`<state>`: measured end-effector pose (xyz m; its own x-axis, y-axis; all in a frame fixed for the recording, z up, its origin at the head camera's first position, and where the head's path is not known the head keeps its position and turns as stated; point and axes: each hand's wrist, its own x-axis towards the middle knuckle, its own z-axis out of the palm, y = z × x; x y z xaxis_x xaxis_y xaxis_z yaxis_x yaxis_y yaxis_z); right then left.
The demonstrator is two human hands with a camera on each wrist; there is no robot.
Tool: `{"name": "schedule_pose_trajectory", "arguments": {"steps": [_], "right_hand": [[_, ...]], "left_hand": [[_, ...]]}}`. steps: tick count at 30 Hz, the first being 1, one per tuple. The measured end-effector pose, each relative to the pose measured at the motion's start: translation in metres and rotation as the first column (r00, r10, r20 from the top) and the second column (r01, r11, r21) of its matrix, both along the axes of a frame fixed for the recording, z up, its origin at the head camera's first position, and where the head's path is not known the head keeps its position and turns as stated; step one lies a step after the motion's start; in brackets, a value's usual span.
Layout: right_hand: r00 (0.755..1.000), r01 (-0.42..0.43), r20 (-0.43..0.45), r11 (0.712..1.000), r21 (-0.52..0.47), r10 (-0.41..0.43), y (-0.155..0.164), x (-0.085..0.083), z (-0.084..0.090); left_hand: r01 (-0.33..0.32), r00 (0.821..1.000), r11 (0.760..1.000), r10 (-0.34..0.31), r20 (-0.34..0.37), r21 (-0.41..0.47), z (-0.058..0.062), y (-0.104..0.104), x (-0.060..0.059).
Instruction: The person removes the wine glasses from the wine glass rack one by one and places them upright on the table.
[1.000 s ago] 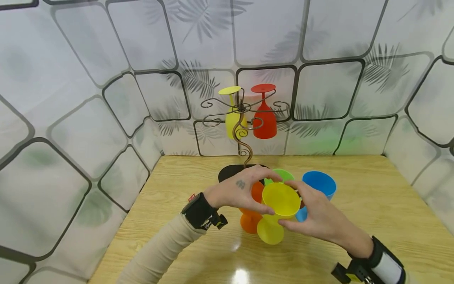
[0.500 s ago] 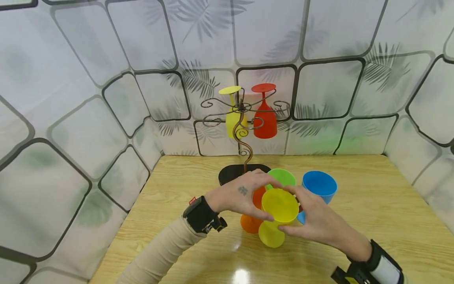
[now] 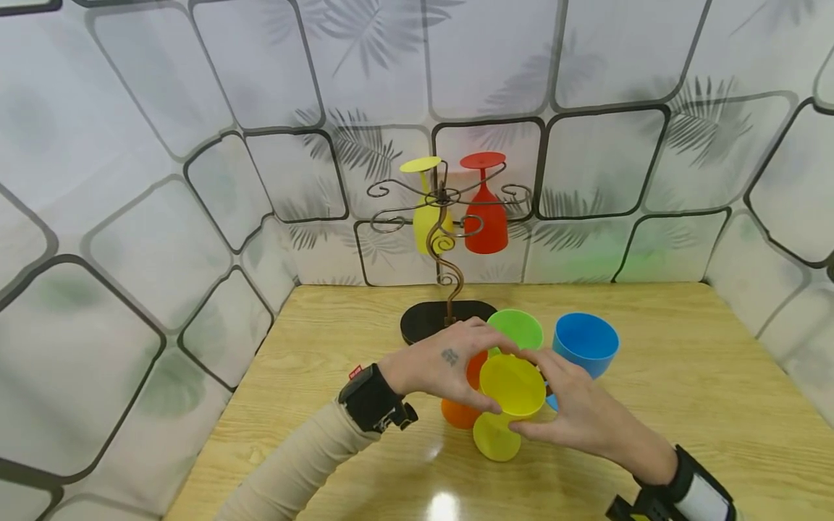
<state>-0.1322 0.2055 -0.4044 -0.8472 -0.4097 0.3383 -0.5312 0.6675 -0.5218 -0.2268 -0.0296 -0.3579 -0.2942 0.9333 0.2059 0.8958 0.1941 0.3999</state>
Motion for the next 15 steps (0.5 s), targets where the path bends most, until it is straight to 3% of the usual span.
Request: {"name": "schedule_pose_trajectory", "arguments": {"steps": [15], "right_hand": [[1.000, 0.002, -0.003, 1.000, 0.020, -0.002, -0.0030, 0.0032, -0.0031]], "left_hand": [[-0.003, 1.000, 1.000, 0.003, 0.000, -0.020, -0.0033, -0.0027, 0.0016]]}}
